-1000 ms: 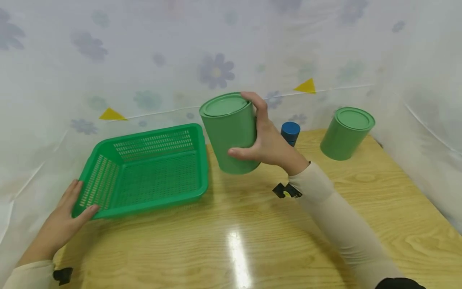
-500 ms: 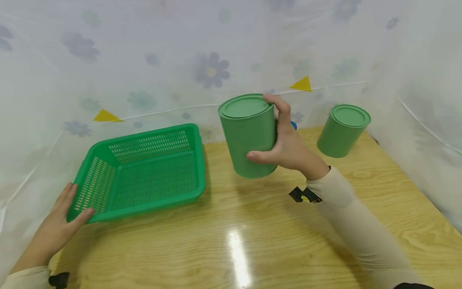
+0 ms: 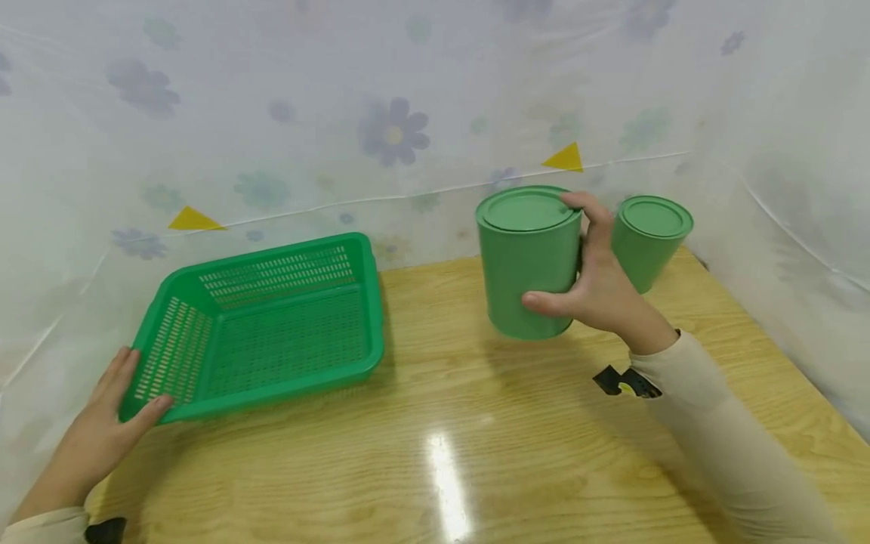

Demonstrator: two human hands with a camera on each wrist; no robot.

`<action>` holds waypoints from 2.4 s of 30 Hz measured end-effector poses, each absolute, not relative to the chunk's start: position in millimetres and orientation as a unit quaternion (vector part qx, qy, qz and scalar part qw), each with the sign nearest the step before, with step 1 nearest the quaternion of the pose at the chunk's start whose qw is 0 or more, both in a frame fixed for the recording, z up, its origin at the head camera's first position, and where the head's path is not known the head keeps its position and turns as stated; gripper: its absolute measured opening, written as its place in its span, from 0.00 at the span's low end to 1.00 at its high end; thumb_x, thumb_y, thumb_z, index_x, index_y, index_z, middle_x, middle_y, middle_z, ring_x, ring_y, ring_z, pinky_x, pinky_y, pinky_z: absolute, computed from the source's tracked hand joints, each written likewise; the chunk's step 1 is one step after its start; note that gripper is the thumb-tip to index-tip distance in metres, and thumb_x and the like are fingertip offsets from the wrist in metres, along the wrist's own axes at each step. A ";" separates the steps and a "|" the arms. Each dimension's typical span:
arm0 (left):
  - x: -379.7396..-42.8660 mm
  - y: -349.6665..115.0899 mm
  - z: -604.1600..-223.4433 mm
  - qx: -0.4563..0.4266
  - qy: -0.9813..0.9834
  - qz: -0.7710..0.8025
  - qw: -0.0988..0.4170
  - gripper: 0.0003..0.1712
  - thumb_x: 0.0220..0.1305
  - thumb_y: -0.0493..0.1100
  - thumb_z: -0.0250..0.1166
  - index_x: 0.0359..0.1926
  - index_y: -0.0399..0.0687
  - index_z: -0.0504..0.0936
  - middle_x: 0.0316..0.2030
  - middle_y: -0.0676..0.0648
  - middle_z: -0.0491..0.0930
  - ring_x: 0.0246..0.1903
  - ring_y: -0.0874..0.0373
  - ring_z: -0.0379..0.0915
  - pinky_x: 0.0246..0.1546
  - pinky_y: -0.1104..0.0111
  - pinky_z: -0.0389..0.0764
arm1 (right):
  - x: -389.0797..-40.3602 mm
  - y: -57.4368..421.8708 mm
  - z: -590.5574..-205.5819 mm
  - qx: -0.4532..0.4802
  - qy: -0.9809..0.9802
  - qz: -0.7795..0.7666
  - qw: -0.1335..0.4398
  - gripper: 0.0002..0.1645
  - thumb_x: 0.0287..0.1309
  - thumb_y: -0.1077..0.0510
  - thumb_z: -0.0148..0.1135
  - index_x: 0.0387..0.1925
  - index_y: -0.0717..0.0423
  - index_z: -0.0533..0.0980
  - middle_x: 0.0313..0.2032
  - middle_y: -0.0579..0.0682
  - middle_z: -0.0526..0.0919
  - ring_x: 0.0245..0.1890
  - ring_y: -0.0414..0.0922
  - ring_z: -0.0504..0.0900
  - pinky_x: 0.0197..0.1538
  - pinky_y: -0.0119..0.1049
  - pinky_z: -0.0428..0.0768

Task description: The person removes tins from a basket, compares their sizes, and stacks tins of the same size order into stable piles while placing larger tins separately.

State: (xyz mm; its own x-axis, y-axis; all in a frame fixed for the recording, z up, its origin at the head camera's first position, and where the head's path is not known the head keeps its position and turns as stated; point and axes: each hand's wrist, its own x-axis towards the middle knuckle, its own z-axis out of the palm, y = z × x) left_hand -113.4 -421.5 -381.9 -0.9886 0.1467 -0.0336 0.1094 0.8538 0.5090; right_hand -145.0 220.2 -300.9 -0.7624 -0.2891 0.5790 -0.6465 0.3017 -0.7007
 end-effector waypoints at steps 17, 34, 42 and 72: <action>-112.5 -420.8 -382.5 0.058 0.963 0.260 0.037 0.50 0.78 0.54 0.51 0.79 0.49 0.24 0.77 0.41 0.17 0.70 0.21 0.20 0.54 0.20 0.37 | -133.0 280.6 -334.3 0.214 -0.785 0.524 0.251 0.62 0.40 0.66 0.80 0.67 0.60 0.44 0.64 0.55 0.67 0.56 0.51 0.72 0.54 0.37 0.71; -112.9 -423.5 -384.1 0.066 0.963 0.259 0.029 0.50 0.78 0.53 0.52 0.80 0.47 0.26 0.77 0.40 0.18 0.70 0.21 0.21 0.55 0.21 0.36 | -110.7 331.5 -378.0 0.067 -0.827 0.499 0.248 0.64 0.39 0.74 0.76 0.69 0.52 0.45 0.63 0.53 0.61 0.55 0.45 0.70 0.53 0.33 0.69; -113.3 -425.7 -385.0 0.073 0.963 0.258 0.016 0.50 0.77 0.52 0.53 0.80 0.46 0.28 0.78 0.40 0.20 0.71 0.21 0.23 0.55 0.21 0.38 | -100.6 358.5 -391.4 0.005 -0.853 0.474 0.217 0.66 0.44 0.70 0.78 0.71 0.43 0.43 0.63 0.61 0.59 0.55 0.45 0.68 0.54 0.29 0.67; -114.1 -422.2 -382.3 0.077 0.961 0.265 0.012 0.50 0.77 0.51 0.53 0.80 0.45 0.28 0.78 0.39 0.20 0.72 0.25 0.19 0.57 0.22 0.33 | -76.0 394.6 -388.0 -0.071 -0.898 0.421 0.107 0.53 0.54 0.56 0.78 0.61 0.47 0.43 0.64 0.80 0.55 0.59 0.75 0.64 0.48 0.45 0.69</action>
State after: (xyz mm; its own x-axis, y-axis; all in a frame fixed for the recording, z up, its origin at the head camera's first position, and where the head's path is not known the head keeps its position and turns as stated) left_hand -114.1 -422.2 -382.3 -0.9879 0.1541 0.0179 0.1415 0.8479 0.5109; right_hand -76.0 394.6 -388.0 -0.9670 0.2172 0.1331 0.0369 0.6362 -0.7706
